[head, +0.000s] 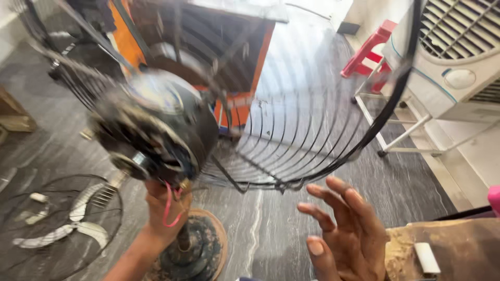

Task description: The person uses a screwdriver to loosen and remove screws from the fan cage, detaching it from the fan stand. They then reattach the cage and tighten the screws to secure it.

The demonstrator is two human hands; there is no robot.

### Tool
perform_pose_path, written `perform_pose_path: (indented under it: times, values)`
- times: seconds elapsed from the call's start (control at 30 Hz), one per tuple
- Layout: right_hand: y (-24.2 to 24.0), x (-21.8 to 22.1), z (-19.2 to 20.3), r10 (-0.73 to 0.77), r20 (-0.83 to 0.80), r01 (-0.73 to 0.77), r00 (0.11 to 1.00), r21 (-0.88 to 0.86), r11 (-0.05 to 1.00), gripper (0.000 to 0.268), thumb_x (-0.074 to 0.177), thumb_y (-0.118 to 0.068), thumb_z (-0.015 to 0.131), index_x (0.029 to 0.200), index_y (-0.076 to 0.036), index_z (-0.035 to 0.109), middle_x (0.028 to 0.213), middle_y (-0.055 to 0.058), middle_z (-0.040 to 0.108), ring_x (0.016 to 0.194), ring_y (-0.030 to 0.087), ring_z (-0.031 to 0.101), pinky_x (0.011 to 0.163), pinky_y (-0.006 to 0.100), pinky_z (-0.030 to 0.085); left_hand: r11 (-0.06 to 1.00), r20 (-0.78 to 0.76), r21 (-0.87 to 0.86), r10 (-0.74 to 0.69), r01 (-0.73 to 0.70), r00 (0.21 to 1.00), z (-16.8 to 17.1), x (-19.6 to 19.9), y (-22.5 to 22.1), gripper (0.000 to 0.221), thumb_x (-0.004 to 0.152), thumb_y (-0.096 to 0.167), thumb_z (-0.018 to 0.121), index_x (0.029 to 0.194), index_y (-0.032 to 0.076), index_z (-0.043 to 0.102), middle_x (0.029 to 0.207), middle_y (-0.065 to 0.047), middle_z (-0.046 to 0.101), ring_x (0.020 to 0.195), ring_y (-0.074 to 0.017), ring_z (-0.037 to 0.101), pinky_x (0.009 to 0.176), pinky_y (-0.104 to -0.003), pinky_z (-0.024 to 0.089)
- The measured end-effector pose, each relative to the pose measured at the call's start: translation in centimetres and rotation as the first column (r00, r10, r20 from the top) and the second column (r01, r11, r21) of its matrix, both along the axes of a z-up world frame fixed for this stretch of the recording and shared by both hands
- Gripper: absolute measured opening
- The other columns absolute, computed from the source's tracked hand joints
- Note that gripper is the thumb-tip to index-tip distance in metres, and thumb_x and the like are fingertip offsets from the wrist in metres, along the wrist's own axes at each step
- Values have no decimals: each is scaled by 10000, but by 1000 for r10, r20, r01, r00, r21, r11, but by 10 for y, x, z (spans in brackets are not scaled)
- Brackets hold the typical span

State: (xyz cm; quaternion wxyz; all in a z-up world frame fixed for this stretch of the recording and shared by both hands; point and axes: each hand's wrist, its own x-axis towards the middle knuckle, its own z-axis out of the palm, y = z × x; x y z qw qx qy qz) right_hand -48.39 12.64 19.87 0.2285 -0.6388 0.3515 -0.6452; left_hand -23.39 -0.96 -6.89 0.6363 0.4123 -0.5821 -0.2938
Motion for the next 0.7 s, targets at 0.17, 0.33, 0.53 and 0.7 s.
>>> perform_pose_path:
  times: [0.17, 0.33, 0.53, 0.7]
  values:
    - [-30, -10, 117, -54, -167, 44, 984, -63, 997, 566, 985, -30, 670, 1513, -65, 471, 1567, 196, 429, 1423, 312, 552, 1121, 431, 568, 968, 485, 237, -48, -78, 873, -35, 25, 28, 527, 826, 105, 741, 1288, 77, 488, 1150, -158, 637, 1086, -332, 571, 919, -463, 463]
    - [-119, -28, 297, 1, -424, 25, 906, 55, 998, 511, 904, -17, 677, 1393, 1, 534, 1519, 185, 478, 1415, 286, 528, 1114, 412, 519, 941, 345, 58, 294, -333, 891, 142, 70, 56, 222, 763, -24, 649, 981, -1, 679, 1174, -189, 638, 1056, -264, 679, 896, -373, 540]
    - [-205, -65, 362, 132, -403, -64, 906, 177, 982, 472, 948, -30, 672, 1401, 2, 542, 1466, 125, 542, 1371, 234, 573, 1102, 364, 516, 632, -100, -215, 744, -744, 661, 451, 80, 13, 271, 1224, 184, 472, 1352, -53, 450, 1123, -94, 583, 976, -120, 530, 916, -251, 462]
    - [-291, -106, 343, 267, -288, -187, 920, 275, 943, 435, 970, -15, 666, 1391, -10, 558, 1374, 101, 618, 1306, 200, 603, 967, 321, 520, 862, 226, -303, 480, -407, 848, 592, -13, -79, 277, 1131, 223, 550, 1331, 31, 555, 1194, -54, 626, 1074, -151, 638, 817, -293, 530]
